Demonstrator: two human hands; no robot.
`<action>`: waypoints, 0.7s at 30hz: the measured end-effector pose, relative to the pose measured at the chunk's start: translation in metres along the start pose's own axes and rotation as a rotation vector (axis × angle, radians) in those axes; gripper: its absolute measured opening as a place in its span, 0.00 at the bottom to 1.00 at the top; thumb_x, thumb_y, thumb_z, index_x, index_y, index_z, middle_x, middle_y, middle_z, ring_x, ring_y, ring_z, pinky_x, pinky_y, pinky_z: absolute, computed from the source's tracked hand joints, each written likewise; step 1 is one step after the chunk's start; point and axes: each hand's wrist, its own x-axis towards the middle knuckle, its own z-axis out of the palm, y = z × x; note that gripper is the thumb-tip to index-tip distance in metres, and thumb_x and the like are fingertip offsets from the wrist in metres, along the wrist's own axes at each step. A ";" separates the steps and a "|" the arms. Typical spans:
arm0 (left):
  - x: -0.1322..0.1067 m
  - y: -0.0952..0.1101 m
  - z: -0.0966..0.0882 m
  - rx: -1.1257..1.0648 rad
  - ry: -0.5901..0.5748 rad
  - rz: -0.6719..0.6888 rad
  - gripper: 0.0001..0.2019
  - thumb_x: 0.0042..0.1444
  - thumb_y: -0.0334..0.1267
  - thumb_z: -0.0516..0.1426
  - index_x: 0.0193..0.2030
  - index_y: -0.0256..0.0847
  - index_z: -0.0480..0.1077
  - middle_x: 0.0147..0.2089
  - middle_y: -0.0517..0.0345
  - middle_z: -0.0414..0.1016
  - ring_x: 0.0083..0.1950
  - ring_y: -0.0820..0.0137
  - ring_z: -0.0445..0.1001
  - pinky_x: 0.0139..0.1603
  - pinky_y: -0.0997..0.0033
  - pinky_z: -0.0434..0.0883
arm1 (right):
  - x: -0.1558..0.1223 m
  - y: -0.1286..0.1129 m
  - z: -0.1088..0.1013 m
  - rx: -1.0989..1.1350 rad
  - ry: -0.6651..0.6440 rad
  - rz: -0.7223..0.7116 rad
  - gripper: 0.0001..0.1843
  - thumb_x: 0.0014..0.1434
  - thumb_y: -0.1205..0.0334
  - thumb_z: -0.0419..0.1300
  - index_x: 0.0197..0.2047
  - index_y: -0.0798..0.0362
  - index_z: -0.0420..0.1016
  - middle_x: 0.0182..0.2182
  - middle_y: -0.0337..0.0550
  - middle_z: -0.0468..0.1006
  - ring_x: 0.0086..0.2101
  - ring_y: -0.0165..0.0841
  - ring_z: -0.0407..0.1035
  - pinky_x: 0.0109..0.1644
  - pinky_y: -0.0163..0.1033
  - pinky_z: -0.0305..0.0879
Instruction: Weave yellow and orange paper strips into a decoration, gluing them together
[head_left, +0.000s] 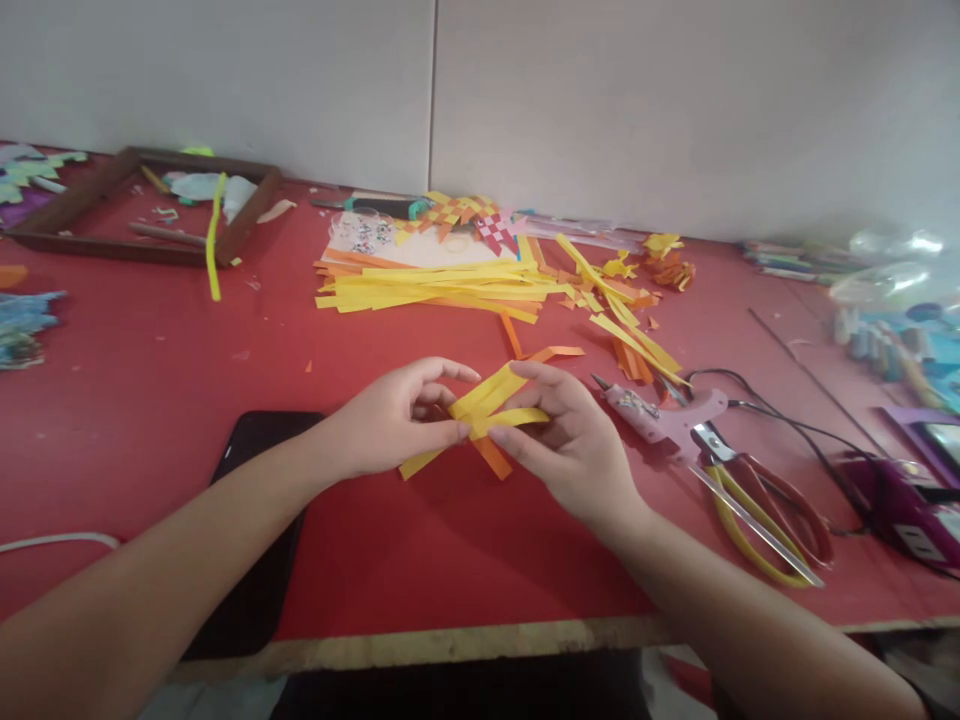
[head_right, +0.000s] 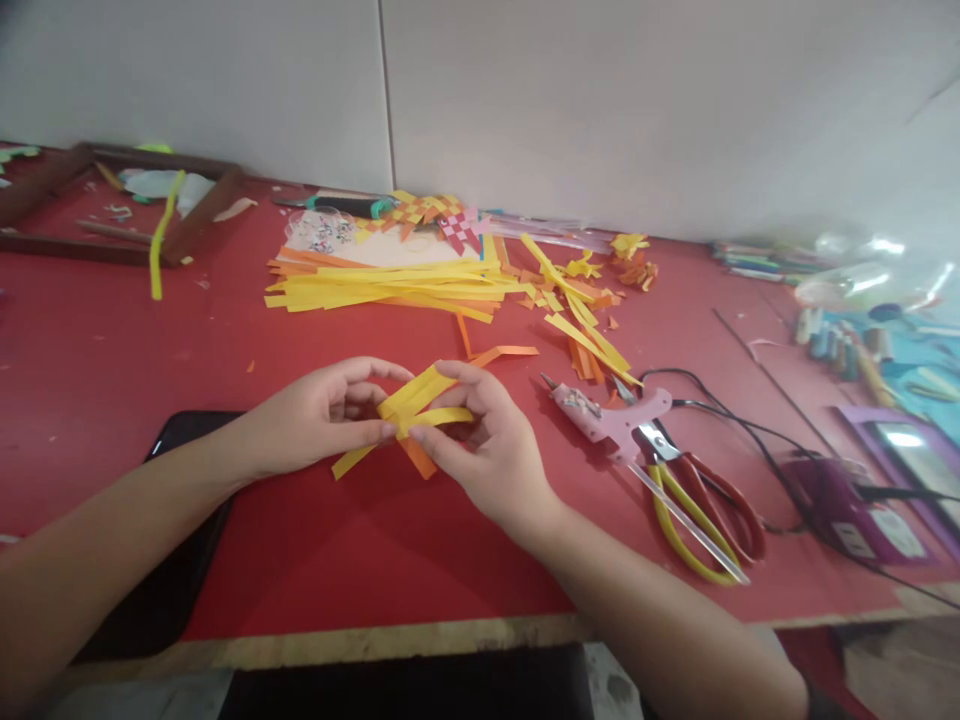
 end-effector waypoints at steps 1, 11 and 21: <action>0.000 0.000 0.000 -0.005 -0.002 0.001 0.23 0.55 0.40 0.63 0.56 0.42 0.65 0.39 0.58 0.77 0.43 0.66 0.78 0.43 0.67 0.71 | 0.001 -0.001 0.000 0.028 0.018 0.008 0.27 0.54 0.60 0.69 0.55 0.47 0.65 0.34 0.38 0.76 0.32 0.30 0.75 0.35 0.35 0.75; -0.003 0.001 0.004 -0.136 0.069 0.021 0.24 0.54 0.41 0.65 0.55 0.41 0.65 0.46 0.52 0.79 0.47 0.62 0.79 0.47 0.62 0.75 | 0.004 0.001 0.004 0.340 -0.028 0.118 0.24 0.49 0.60 0.73 0.48 0.48 0.71 0.45 0.44 0.81 0.44 0.36 0.78 0.50 0.43 0.77; -0.003 0.003 0.006 -0.134 0.035 -0.012 0.24 0.53 0.41 0.66 0.55 0.41 0.65 0.44 0.53 0.80 0.45 0.63 0.80 0.48 0.62 0.76 | 0.003 0.001 0.002 0.119 -0.032 0.160 0.15 0.53 0.51 0.70 0.40 0.50 0.81 0.39 0.44 0.85 0.39 0.39 0.80 0.47 0.46 0.78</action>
